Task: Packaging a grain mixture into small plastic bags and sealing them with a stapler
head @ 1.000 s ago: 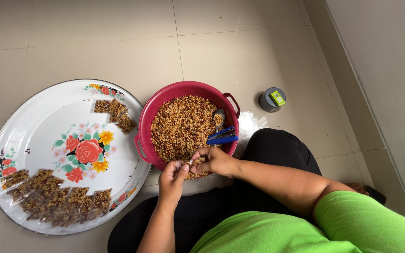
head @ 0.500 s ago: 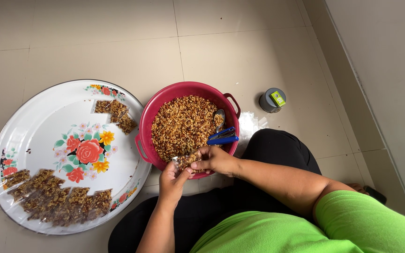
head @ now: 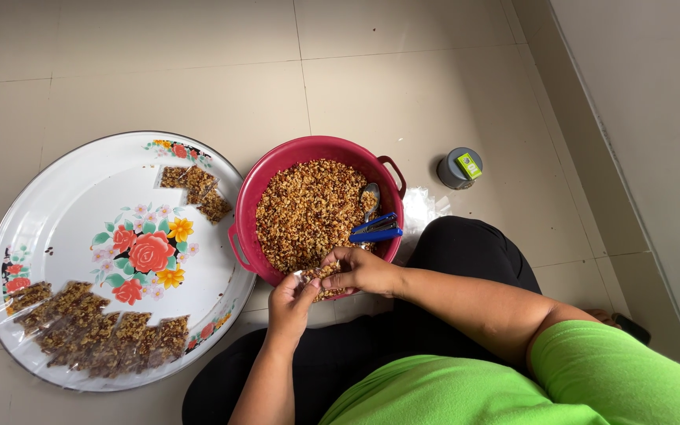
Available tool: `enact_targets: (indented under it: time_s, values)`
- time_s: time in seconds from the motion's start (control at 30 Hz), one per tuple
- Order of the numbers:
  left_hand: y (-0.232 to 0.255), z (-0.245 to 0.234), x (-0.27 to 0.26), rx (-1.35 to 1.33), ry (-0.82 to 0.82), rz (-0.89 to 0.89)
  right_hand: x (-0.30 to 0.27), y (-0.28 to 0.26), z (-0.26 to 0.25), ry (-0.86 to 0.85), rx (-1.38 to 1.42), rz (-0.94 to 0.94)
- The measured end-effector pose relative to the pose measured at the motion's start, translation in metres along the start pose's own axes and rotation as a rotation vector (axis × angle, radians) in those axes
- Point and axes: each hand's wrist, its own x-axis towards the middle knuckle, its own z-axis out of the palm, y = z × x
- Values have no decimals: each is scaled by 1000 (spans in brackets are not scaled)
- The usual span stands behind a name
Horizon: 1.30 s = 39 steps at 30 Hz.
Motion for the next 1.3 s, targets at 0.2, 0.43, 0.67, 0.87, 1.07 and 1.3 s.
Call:
enact_targets:
  time_s: [0.2,0.43,0.67,0.87,1.07,1.3]
  values:
    - [-9,3,-2,-85,-19,-33,21,39,-10,84,-128,-67]
    - [23,11,-4,-156,-75,-61,19,36,-10,152,-51,-67]
    - [17,4,-1,-147,-35,-24,5,13,-4,2,55,0]
    - [8,7,-3,-250,-21,-79,8,16,-1,-12,108,-12]
    - [1,1,1,-5,7,-37,16,28,-13,-1,40,-84]
    - [-12,14,-2,-154,-9,-46,22,34,-18,91,-265,-159]
